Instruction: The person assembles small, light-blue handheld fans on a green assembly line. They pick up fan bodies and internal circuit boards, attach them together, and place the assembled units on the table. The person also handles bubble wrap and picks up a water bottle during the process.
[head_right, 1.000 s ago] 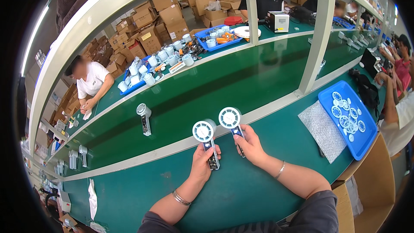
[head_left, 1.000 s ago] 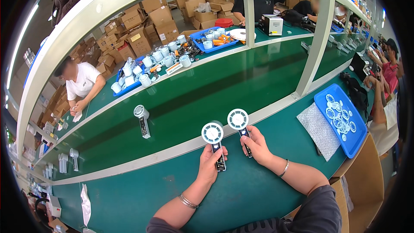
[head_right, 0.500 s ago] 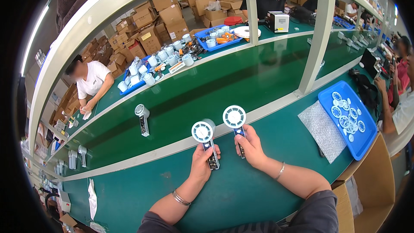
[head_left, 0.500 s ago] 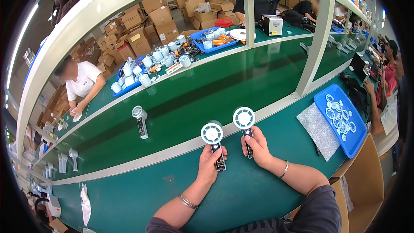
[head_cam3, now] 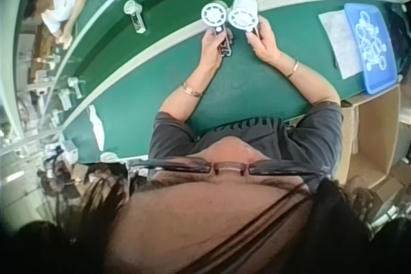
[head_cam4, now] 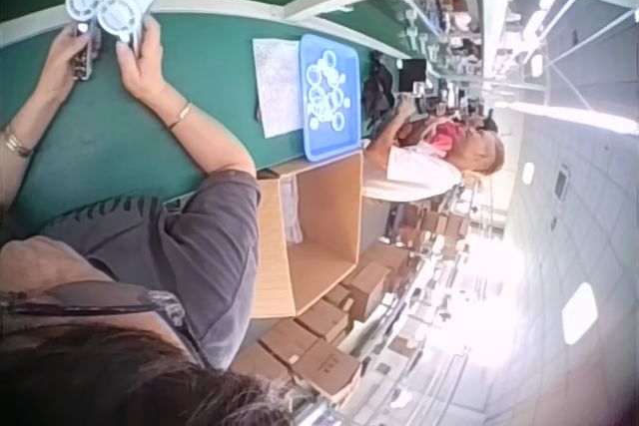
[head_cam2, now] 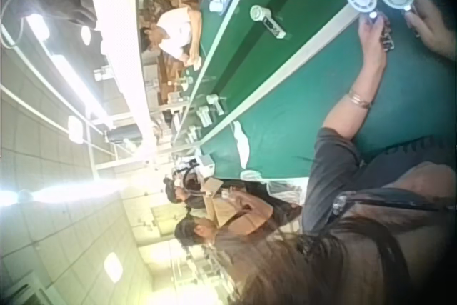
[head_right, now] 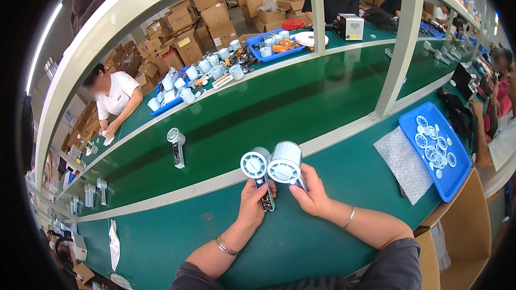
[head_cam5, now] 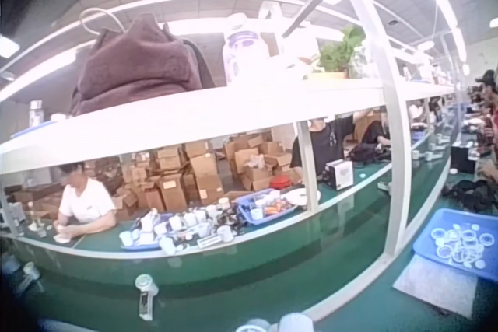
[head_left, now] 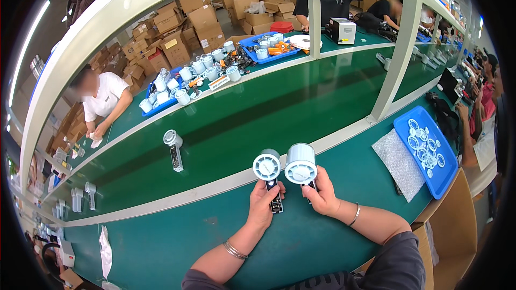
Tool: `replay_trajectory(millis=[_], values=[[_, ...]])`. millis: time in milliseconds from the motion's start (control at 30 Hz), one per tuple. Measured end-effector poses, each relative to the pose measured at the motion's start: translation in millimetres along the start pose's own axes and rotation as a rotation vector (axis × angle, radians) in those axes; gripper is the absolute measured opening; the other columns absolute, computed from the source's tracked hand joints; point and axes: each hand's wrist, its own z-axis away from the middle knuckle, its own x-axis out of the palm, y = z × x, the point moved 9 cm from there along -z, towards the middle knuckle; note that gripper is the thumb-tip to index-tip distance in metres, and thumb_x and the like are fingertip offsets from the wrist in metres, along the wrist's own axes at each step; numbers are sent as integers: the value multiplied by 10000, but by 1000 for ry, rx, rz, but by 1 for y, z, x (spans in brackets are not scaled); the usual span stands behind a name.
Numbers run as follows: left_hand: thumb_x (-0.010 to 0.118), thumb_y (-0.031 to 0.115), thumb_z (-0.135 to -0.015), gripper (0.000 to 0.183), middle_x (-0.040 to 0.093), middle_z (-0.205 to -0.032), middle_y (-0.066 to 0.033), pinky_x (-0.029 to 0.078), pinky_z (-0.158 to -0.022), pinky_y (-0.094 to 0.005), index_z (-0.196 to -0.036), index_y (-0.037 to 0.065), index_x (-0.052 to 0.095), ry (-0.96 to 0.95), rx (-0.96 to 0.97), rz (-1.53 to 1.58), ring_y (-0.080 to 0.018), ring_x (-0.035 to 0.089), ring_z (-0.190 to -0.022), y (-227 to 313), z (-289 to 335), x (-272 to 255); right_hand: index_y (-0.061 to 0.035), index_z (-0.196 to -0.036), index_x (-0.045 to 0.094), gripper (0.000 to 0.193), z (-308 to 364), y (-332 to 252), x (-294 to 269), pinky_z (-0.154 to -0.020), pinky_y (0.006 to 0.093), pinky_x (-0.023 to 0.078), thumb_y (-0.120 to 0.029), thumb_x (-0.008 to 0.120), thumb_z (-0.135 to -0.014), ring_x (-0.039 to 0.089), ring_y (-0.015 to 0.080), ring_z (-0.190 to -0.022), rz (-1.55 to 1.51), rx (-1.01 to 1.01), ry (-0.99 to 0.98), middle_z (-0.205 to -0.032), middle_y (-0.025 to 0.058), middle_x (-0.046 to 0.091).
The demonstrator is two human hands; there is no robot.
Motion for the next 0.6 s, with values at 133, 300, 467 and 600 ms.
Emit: replay_trajectory(millis=[133, 300, 467, 600], values=[[584, 121, -822, 352, 577, -873, -72, 468, -680, -252, -1138, 12, 471, -4, 3, -18, -137, 552, -749, 2, 0, 2, 41, -1234, 300, 430, -7, 5, -4, -581, 215, 417, -69, 483, -861, 482, 80, -676, -93, 53, 59, -948, 93, 505], [595, 139, -822, 382, 576, -881, -68, 472, -686, -252, -1156, 10, 463, -3, -6, -32, -129, 554, -770, 0, 0, 0, 11, -1184, 306, 334, -11, 2, -6, -537, 227, 419, -68, 438, -888, 456, 95, -612, -104, 81, 96, -847, 78, 472], [598, 145, -823, 383, 575, -885, -66, 473, -690, -251, -1154, 9, 463, -9, -8, -40, -127, 554, -777, 1, 0, 2, 10, -1176, 309, 324, -10, 2, -6, -533, 229, 420, -58, 432, -884, 455, 97, -609, -112, 81, 91, -844, 81, 474], [598, 147, -825, 384, 573, -886, -65, 472, -691, -249, -1155, 7, 461, -11, -6, -39, -127, 553, -777, 2, 1, 3, 10, -1174, 312, 324, -9, 2, -5, -528, 227, 416, -61, 431, -882, 460, 102, -600, -110, 67, 78, -851, 88, 480]])
